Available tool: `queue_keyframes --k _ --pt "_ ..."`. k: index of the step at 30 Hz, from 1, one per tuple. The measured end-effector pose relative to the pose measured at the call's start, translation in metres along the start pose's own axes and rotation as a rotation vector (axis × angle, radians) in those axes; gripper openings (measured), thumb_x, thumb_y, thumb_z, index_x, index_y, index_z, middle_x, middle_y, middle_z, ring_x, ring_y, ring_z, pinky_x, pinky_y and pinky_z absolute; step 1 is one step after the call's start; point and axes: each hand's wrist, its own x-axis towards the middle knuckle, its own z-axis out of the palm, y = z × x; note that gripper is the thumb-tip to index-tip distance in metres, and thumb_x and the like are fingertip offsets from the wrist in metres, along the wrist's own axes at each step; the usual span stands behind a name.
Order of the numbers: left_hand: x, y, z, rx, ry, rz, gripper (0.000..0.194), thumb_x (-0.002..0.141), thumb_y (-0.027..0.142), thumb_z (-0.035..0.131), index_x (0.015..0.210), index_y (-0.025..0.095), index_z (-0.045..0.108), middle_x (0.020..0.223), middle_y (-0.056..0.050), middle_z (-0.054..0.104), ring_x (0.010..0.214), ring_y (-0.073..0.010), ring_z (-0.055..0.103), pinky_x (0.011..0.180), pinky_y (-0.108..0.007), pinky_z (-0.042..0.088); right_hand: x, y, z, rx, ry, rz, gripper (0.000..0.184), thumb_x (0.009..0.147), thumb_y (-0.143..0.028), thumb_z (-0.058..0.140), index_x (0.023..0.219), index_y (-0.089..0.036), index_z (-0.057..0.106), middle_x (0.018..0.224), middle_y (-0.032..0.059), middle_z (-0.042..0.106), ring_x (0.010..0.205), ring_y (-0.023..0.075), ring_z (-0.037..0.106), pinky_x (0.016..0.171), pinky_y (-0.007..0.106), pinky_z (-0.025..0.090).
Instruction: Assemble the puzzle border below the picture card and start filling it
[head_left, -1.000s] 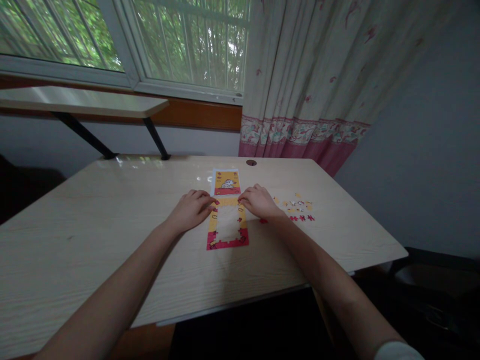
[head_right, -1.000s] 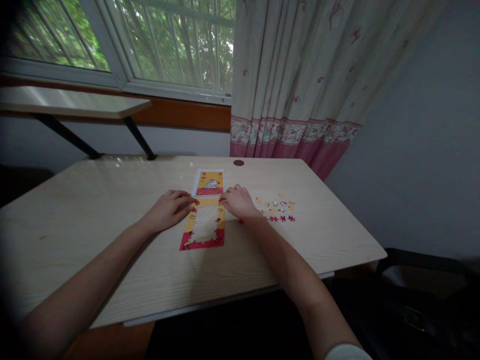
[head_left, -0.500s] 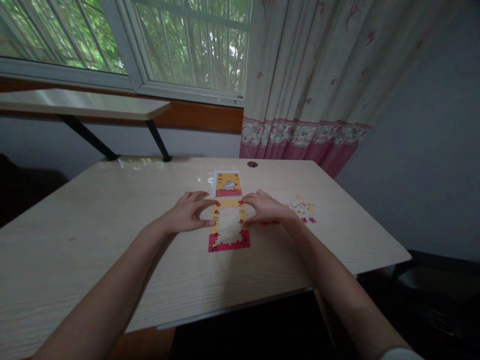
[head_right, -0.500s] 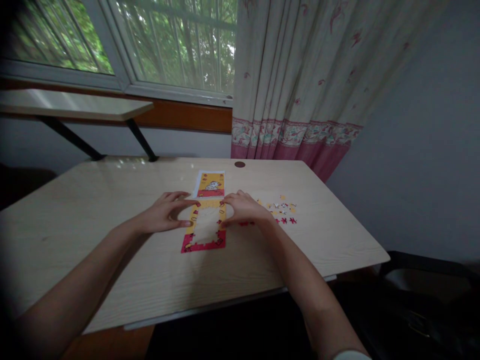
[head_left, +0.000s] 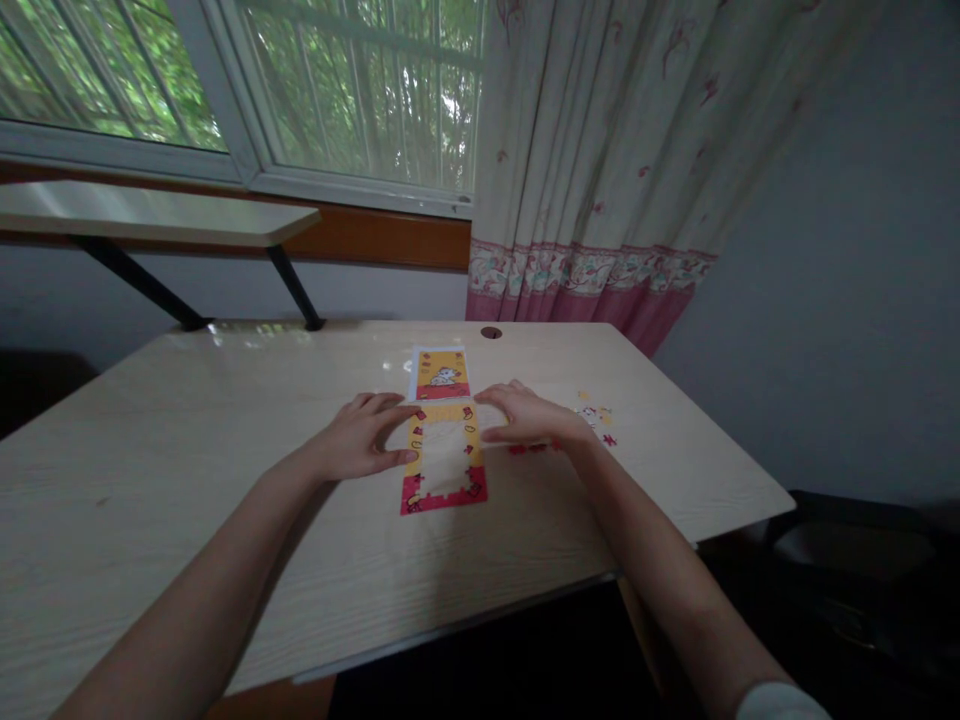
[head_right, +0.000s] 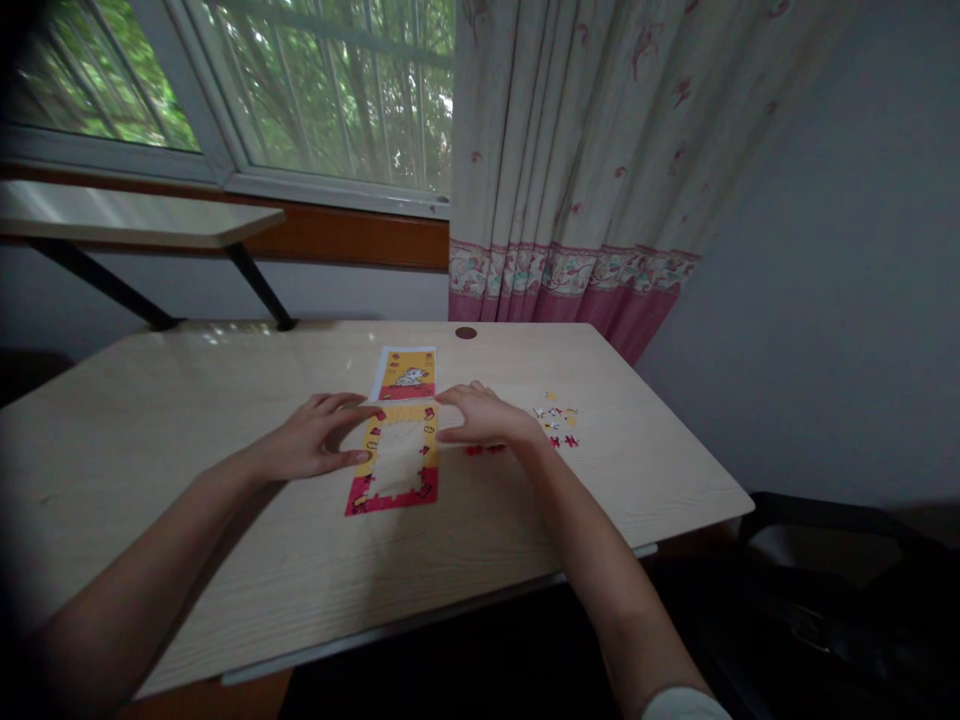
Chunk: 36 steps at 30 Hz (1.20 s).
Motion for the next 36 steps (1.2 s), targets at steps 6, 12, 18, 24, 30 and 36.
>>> queue_keyframes --k 6,12,18,24,30,36 --pt "0.0 -0.003 0.002 0.096 -0.006 -0.021 0.069 0.084 0.071 0.038 0.131 0.022 0.053 0.129 -0.017 0.054 0.116 -0.0352 0.048 0.096 -0.048 0.038 -0.034 0.042 -0.042 0.132 0.08 0.263 0.019 0.082 -0.026 0.06 0.094 -0.014 0.068 0.094 0.0078 0.069 0.079 0.0152 0.06 0.073 0.026 0.045" --pt "0.0 -0.005 0.004 0.133 -0.049 -0.023 0.074 0.083 0.072 0.035 0.133 0.019 0.051 0.131 -0.018 0.052 0.117 -0.0351 0.048 0.096 -0.047 0.037 -0.095 0.095 -0.057 0.167 0.05 0.497 0.016 0.075 -0.026 0.061 0.083 -0.013 0.067 0.076 0.0055 0.068 0.065 0.0139 0.058 0.062 0.024 0.043" --pt "0.0 -0.003 0.002 0.117 -0.027 -0.023 0.073 0.082 0.072 0.037 0.132 0.021 0.053 0.13 -0.016 0.054 0.114 -0.0344 0.049 0.095 -0.046 0.039 -0.138 0.127 -0.036 0.037 0.454 0.624 0.026 0.077 -0.038 0.054 0.081 -0.016 0.067 0.068 0.004 0.065 0.06 0.0149 0.054 0.057 0.026 0.038" --pt "0.002 0.001 0.004 0.085 0.002 -0.027 0.065 0.088 0.066 0.032 0.128 0.02 0.054 0.128 -0.016 0.054 0.115 -0.0329 0.049 0.094 -0.046 0.04 -0.159 0.148 -0.015 0.069 0.596 0.649 0.036 0.075 -0.049 0.056 0.08 -0.015 0.067 0.07 0.0057 0.065 0.061 0.0157 0.054 0.061 0.028 0.041" --pt "0.01 0.002 0.013 0.068 0.065 -0.019 0.047 0.094 0.051 0.031 0.115 0.019 0.058 0.123 -0.013 0.055 0.114 -0.0282 0.049 0.094 -0.044 0.041 -0.16 0.155 -0.01 0.145 0.617 0.626 0.037 0.073 -0.051 0.057 0.079 -0.015 0.067 0.07 0.0063 0.066 0.06 0.0157 0.053 0.058 0.028 0.042" --pt "0.011 0.001 0.015 0.081 0.08 -0.032 0.043 0.092 0.049 0.038 0.114 0.018 0.058 0.123 -0.013 0.055 0.113 -0.0287 0.049 0.095 -0.045 0.041 -0.159 0.156 -0.008 0.157 0.62 0.629 0.035 0.073 -0.049 0.058 0.08 -0.016 0.067 0.068 0.0057 0.065 0.06 0.0155 0.053 0.058 0.028 0.042"
